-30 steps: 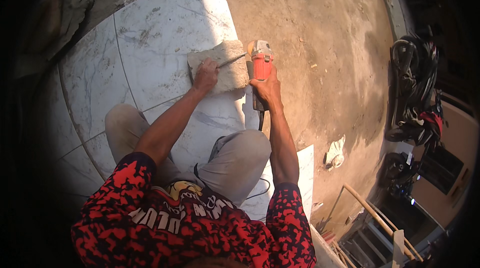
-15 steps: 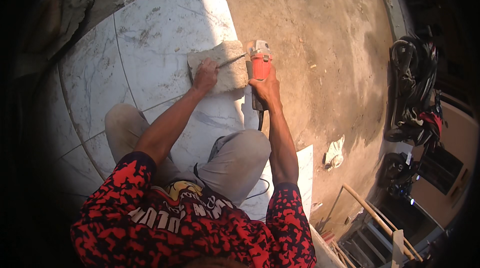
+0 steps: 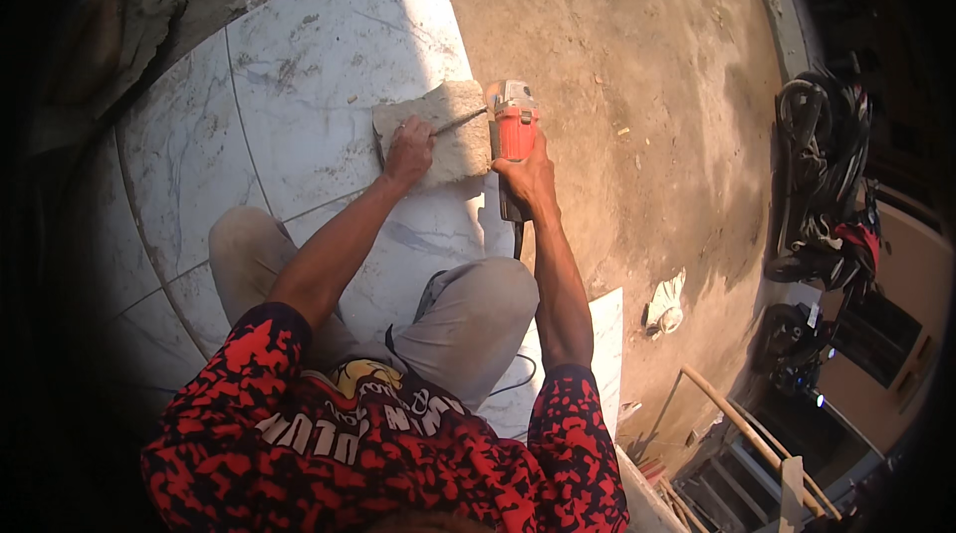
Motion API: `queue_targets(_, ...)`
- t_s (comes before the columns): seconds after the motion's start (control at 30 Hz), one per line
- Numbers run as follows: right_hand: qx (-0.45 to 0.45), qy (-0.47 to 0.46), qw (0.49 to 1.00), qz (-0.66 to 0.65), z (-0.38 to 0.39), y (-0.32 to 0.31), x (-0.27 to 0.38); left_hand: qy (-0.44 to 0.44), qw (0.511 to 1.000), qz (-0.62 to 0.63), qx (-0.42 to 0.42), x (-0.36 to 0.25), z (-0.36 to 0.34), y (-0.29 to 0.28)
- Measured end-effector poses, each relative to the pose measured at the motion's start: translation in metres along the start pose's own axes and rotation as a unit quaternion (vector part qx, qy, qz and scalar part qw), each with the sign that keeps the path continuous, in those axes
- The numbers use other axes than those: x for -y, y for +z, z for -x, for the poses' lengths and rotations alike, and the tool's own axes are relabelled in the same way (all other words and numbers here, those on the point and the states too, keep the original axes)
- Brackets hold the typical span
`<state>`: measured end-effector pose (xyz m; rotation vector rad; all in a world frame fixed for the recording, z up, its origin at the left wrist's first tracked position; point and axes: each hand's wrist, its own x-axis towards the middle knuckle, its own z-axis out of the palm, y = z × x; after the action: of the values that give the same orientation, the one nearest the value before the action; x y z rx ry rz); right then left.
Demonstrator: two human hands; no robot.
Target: The person uses an angle grinder to cut a line into a piece of stone while holding it in place on the ground.
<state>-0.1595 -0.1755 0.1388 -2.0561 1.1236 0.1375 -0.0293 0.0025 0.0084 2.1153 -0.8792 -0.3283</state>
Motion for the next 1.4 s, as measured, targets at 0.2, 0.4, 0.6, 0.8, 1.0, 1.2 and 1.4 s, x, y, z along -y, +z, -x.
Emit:
queue_targets(0.2, -0.003, 0.020, 1.000, 0.001, -0.0004, -0.0002, -0.0020, -0.005, 1.000, -0.002, -0.001, -0.0031, -0.0005, -0.0013)
queue_targets(0.4, 0.007, 0.031, 0.999, 0.004, -0.0025, -0.0040, 0.0001, -0.003, 1.000, -0.002, 0.000, -0.0013, -0.0008, -0.0007)
queue_targets(0.6, 0.001, 0.011, 1.000, 0.009, 0.0002, -0.0004, 0.0015, -0.008, 1.000, 0.000, 0.005, -0.0008, -0.0010, -0.0007)
queue_targets(0.8, 0.005, 0.015, 1.000, 0.000, 0.0016, 0.0002, 0.0004, -0.005, 1.000, -0.007, 0.005, -0.0037, -0.0010, -0.0023)
queue_targets(1.0, 0.017, 0.047, 0.999, -0.004, -0.0018, -0.0042, 0.0013, -0.003, 1.000, 0.003, -0.001, -0.0036, -0.0008, -0.0011)
queue_targets(1.2, 0.001, 0.009, 1.000, 0.008, 0.0013, -0.0010, 0.0010, 0.003, 1.000, -0.006, -0.017, -0.0022, -0.0011, -0.0007)
queue_targets(1.4, 0.002, 0.018, 1.000, 0.002, -0.0005, -0.0019, -0.0020, 0.004, 1.000, -0.002, -0.019, -0.0057, -0.0014, -0.0011)
